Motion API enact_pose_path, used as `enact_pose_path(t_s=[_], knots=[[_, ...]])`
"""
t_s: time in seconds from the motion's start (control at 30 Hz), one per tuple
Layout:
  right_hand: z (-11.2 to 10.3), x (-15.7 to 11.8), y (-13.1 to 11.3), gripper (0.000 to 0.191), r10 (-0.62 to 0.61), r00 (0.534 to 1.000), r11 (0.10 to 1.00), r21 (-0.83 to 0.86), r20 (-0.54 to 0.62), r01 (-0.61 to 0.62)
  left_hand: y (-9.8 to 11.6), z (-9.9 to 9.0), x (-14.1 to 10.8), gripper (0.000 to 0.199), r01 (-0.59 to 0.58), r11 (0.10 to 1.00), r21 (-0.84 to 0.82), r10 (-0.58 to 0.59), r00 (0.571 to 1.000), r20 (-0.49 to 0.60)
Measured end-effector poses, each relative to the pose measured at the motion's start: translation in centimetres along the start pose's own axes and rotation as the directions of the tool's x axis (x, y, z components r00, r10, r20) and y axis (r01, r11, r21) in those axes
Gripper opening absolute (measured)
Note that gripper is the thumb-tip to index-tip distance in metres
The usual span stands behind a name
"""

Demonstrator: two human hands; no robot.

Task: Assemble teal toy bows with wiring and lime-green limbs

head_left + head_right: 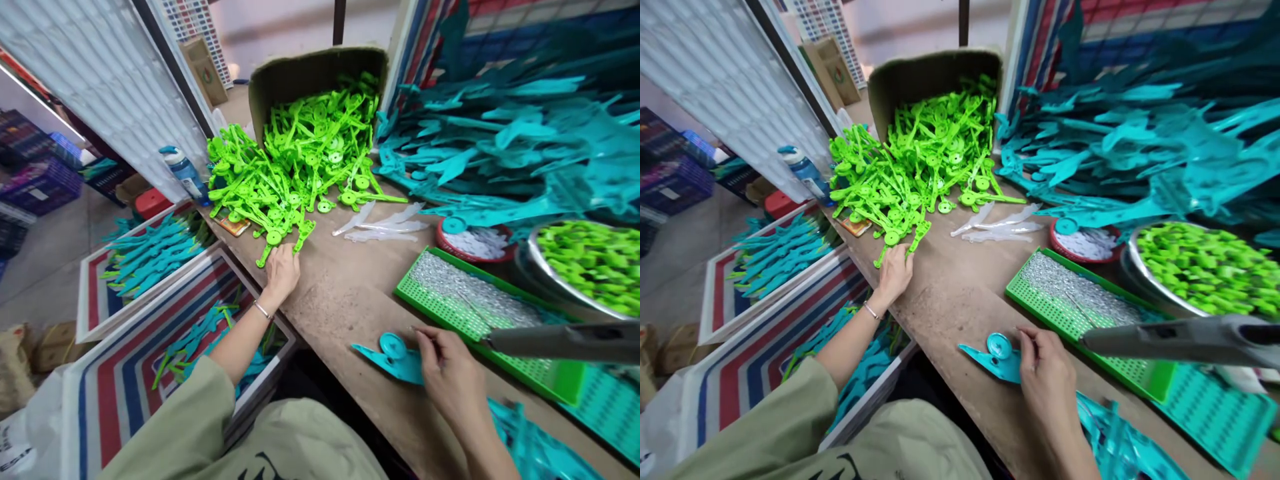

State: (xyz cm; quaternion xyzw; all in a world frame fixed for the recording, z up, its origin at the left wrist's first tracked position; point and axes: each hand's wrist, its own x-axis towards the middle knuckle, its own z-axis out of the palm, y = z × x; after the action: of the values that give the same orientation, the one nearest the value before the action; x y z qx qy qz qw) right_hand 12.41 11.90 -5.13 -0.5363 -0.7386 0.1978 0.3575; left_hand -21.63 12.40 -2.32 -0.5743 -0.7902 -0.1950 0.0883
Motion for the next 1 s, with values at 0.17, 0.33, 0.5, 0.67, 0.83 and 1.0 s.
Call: enact_pose_path(t_s=[0.17,0.33,0.5,0.67,0.83,1.0], knots=[[-0.8,-1.0,1.0,0.031,0.016,1.0,0.999,-0.035,0.001,-0.016,1.2,-1.8,-4.5,0.028,-0.219,0.964,-0.149,0.227,0.973,0.04],[-1.2,-1.9,1.1,0.03,0.127,0.989,0.992,-0.018,0.07,-0.126,1.7,-2.5,-6.5,0.05,-0.565,0.733,-0.38,0.654,0.74,0.16],[-1.2,-2.9,0.7,0.026,0.104,0.994,0.994,-0.035,0.044,-0.103,2.7,-2.0,-6.5,0.063,-0.686,0.533,-0.495,0.841,0.495,0.22],[-1.8,-3.8,0.3,0.022,0.081,0.993,0.996,-0.038,0.082,-0.078,4.2,-1.5,-5.9,0.067,-0.707,0.447,-0.549,0.895,0.36,0.265],[-2.5,-4.4,0.3,0.021,0.075,0.986,0.997,-0.027,0.15,-0.072,5.3,-1.8,-4.8,0.064,-0.69,0.408,-0.598,0.911,0.267,0.314],[-3.0,-4.6,0.2,0.022,0.057,0.978,0.998,-0.018,0.198,-0.055,5.9,-1.6,-3.1,0.066,-0.674,0.379,-0.634,0.916,0.177,0.36]])
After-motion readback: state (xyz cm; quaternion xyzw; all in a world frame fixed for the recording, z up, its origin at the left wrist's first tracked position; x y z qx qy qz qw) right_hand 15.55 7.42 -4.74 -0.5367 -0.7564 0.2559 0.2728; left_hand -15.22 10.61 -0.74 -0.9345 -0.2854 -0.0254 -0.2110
